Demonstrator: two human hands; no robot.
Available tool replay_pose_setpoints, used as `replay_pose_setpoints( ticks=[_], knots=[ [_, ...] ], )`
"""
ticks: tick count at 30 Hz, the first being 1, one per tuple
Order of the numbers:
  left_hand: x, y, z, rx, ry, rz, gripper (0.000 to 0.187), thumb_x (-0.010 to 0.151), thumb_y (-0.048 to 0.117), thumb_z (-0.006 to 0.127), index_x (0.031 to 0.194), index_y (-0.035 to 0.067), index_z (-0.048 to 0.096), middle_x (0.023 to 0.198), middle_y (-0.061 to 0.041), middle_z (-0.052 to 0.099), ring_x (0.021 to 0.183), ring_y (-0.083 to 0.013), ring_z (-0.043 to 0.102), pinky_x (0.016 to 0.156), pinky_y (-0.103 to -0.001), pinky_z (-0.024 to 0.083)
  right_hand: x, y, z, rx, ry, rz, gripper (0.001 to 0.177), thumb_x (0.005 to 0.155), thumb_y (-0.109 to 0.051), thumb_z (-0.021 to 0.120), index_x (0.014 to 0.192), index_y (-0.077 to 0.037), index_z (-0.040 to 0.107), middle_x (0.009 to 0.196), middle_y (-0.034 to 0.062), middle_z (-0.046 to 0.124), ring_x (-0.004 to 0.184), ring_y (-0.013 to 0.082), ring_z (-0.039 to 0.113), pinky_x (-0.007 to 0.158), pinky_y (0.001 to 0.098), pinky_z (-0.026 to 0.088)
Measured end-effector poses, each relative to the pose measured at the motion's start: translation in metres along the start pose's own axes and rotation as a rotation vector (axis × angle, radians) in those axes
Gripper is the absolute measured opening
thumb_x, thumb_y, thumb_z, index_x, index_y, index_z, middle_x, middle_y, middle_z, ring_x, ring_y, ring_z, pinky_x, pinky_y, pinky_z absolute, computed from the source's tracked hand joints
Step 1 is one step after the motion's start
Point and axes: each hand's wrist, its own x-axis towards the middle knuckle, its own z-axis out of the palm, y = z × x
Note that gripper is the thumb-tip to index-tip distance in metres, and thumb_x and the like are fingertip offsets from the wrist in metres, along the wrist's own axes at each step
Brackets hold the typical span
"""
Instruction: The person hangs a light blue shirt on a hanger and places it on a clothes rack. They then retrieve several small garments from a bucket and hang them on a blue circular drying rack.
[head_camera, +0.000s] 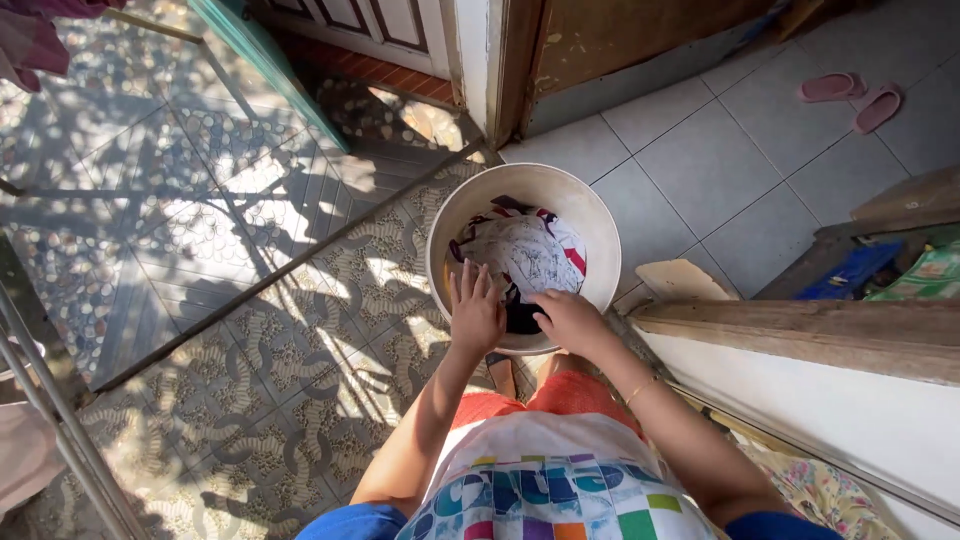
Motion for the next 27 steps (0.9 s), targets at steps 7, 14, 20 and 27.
replay_pose_setpoints(
  ticks=[7, 14, 20, 27],
  knots=[
    [0.006, -0.003, -0.004, -0.036, -0.079, -0.113, 0.031, 0.074, 0.014, 0.048, 0.103, 0.011, 0.058, 0.114, -0.008, 0.052, 0.125, -0.0266, 0.033, 0.105, -0.046, 0.017, 0.11, 0.054, 0.04, -0.015, -0.323, 0.123, 0.035, 0.085, -0.026, 0.042, 0.108, -0.006, 0.061, 0.106, 0.0208, 0.059, 0.098, 0.0353, 0.057, 0.079, 0.0437, 0.046],
    [0.002, -0.014, 0.027, -0.021, -0.066, -0.137, 0.025, 0.07, 0.019, 0.05, 0.092, 0.016, 0.061, 0.094, -0.001, 0.06, 0.11, -0.0179, 0.049, 0.095, -0.036, 0.033, 0.136, 0.085, 0.095, 0.31, -0.408, 0.367, 0.058, 0.084, -0.02, 0.043, 0.133, 0.007, 0.028, 0.139, 0.028, 0.017, 0.126, 0.0471, 0.019, 0.099, 0.0499, 0.03],
    [0.0, -0.016, 0.036, 0.017, -0.153, -0.181, 0.025, 0.072, 0.025, 0.047, 0.095, 0.023, 0.059, 0.086, 0.004, 0.06, 0.094, -0.0136, 0.055, 0.081, -0.03, 0.041, 0.147, 0.127, 0.098, 0.658, -0.12, 0.651, 0.047, 0.068, -0.025, 0.063, 0.105, 0.004, 0.06, 0.106, 0.0198, 0.058, 0.093, 0.0314, 0.058, 0.073, 0.0377, 0.047],
    [0.034, 0.008, -0.011, -0.786, -0.275, -0.778, 0.032, 0.092, 0.029, 0.035, 0.112, 0.017, 0.057, 0.099, -0.005, 0.064, 0.098, -0.0236, 0.058, 0.081, -0.038, 0.046, 0.142, 0.137, 0.081, 1.292, -0.088, 0.827, 0.041, 0.083, -0.023, 0.059, 0.12, -0.007, 0.051, 0.122, 0.0175, 0.05, 0.109, 0.0286, 0.051, 0.078, 0.0392, 0.049]
  ],
)
